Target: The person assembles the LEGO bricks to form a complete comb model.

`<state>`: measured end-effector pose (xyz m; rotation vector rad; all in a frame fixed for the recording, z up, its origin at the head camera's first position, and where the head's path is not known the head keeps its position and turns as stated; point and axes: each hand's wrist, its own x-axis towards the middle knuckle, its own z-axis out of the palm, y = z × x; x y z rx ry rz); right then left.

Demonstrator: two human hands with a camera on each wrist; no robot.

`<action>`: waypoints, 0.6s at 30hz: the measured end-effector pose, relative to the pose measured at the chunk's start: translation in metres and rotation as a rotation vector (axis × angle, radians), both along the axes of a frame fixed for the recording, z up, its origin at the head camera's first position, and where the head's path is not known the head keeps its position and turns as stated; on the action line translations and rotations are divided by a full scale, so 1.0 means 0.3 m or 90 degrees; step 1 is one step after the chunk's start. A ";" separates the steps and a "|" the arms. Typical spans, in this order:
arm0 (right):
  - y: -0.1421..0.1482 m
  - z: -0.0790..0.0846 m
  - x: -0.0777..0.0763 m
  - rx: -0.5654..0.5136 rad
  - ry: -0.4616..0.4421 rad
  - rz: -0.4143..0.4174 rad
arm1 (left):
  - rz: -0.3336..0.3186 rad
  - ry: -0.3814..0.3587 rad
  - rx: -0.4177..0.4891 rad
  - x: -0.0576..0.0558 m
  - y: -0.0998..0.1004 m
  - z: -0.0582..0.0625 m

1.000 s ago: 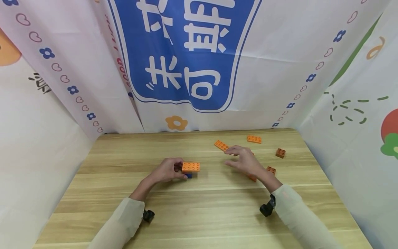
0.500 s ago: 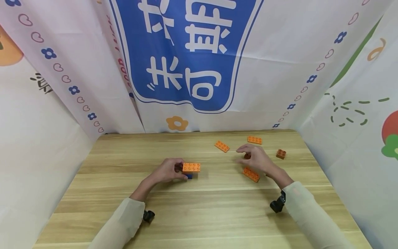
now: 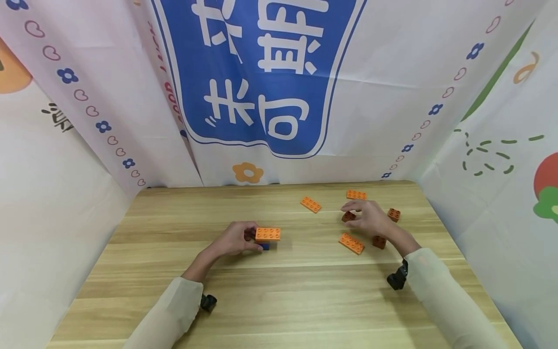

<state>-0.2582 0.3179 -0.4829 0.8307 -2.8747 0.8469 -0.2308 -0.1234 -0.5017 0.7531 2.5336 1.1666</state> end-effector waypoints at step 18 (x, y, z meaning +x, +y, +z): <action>0.047 -0.044 -0.034 -0.020 -0.076 -0.009 | -0.002 -0.001 -0.004 0.001 -0.005 0.000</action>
